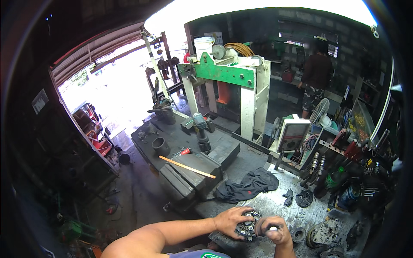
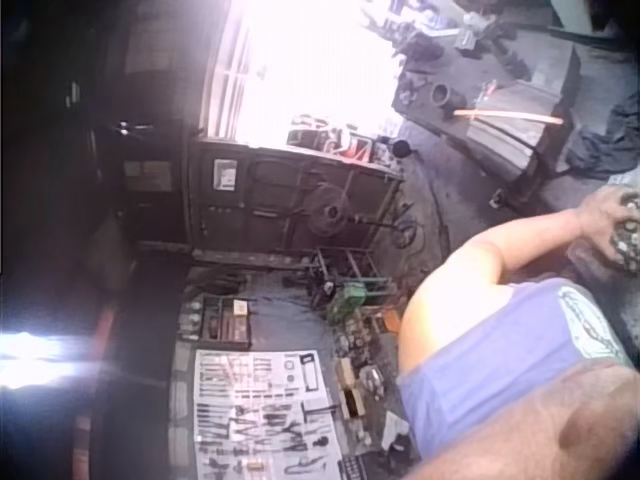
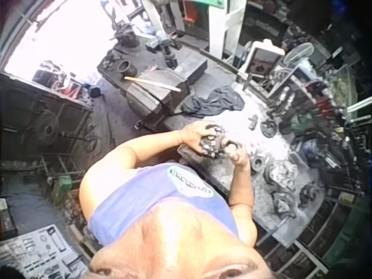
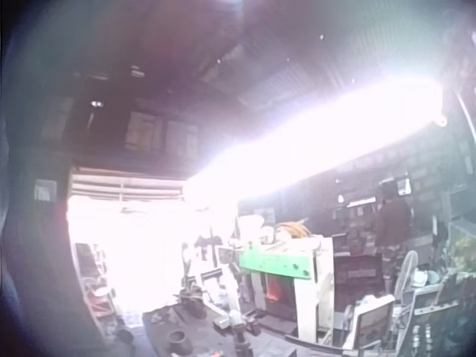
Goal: The person assembles a mechanical component on a workbench. They insert small cylindrical parts into a circular housing, use a hammer to tap them into place, and wipe the assembly with a cloth. The person handles the component repeatedly, adjusting and cleaning it throughout the process.
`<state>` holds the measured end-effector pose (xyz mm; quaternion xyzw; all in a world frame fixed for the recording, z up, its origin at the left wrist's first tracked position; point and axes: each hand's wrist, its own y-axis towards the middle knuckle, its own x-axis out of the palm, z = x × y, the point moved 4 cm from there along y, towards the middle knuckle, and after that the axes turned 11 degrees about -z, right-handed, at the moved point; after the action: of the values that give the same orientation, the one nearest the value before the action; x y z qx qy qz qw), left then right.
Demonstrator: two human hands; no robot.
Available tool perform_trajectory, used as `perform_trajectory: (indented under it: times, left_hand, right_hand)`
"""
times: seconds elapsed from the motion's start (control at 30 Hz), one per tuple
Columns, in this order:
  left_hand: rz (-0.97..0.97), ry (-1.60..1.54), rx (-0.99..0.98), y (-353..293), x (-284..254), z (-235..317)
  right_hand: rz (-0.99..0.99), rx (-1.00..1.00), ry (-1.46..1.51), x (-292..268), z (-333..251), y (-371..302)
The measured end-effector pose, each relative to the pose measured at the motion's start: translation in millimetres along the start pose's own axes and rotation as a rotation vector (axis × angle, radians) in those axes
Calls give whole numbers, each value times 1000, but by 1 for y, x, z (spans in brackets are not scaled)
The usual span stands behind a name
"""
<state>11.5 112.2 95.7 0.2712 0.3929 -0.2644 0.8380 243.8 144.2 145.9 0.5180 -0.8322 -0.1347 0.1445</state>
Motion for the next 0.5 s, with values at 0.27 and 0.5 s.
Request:
perform_trajectory:
  times: [0.27, 0.5]
  left_hand:
    - [114, 88, -207, -9, 13, 22]
    - [14, 4, 6, -1, -1, 2]
  right_hand:
    - [1024, -292, -491, 85, 8, -26]
    - [-37, -62, 54, 13, -15, 16]
